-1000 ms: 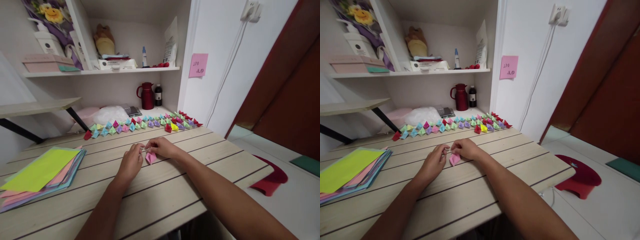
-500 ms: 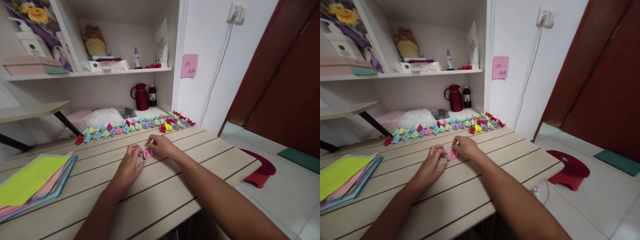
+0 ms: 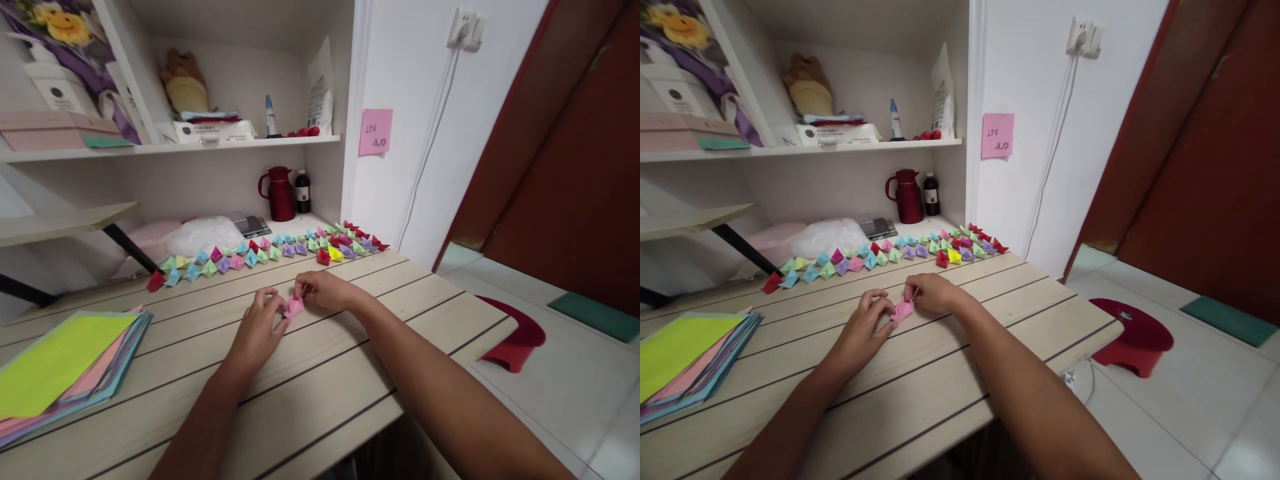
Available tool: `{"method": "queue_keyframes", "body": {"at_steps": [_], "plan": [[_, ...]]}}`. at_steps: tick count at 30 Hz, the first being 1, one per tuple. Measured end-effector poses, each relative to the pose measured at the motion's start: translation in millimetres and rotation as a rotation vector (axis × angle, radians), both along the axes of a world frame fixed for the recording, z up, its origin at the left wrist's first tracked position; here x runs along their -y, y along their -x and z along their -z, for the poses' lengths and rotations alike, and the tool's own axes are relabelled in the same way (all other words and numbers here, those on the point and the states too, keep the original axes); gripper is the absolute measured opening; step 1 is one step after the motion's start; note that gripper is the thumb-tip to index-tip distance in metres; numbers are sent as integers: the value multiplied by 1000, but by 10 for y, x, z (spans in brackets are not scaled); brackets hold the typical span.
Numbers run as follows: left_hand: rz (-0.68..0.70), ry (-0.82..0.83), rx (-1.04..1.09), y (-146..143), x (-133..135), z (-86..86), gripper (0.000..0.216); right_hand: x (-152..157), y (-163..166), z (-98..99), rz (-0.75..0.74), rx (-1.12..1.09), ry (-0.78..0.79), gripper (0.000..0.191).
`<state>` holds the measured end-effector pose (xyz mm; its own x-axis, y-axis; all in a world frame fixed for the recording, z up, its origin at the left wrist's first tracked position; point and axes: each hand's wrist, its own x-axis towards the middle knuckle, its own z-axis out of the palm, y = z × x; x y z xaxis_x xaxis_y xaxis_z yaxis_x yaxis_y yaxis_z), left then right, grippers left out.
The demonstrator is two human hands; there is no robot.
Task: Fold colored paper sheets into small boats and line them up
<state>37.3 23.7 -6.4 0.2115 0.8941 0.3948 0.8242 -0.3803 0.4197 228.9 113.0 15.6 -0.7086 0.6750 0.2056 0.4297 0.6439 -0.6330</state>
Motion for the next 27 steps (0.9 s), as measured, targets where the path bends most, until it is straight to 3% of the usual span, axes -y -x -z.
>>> {"method": "queue_keyframes", "body": {"at_steps": [5, 11, 16, 21, 27], "plan": [[-2, -14, -2, 59, -37, 16, 12, -35, -6, 32, 15, 7, 20, 18], [89, -46, 59, 39, -38, 36, 28, -29, 4, 46, 26, -2, 15, 18], [63, -30, 25, 67, -53, 44, 11, -25, 17, 61, 69, -101, -46, 33], [32, -29, -7, 45, -17, 27, 18, -24, 39, 87, -57, -112, -105, 57], [-63, -54, -113, -40, -24, 24, 24, -21, 102, 96, -107, -137, -122, 68]]}}
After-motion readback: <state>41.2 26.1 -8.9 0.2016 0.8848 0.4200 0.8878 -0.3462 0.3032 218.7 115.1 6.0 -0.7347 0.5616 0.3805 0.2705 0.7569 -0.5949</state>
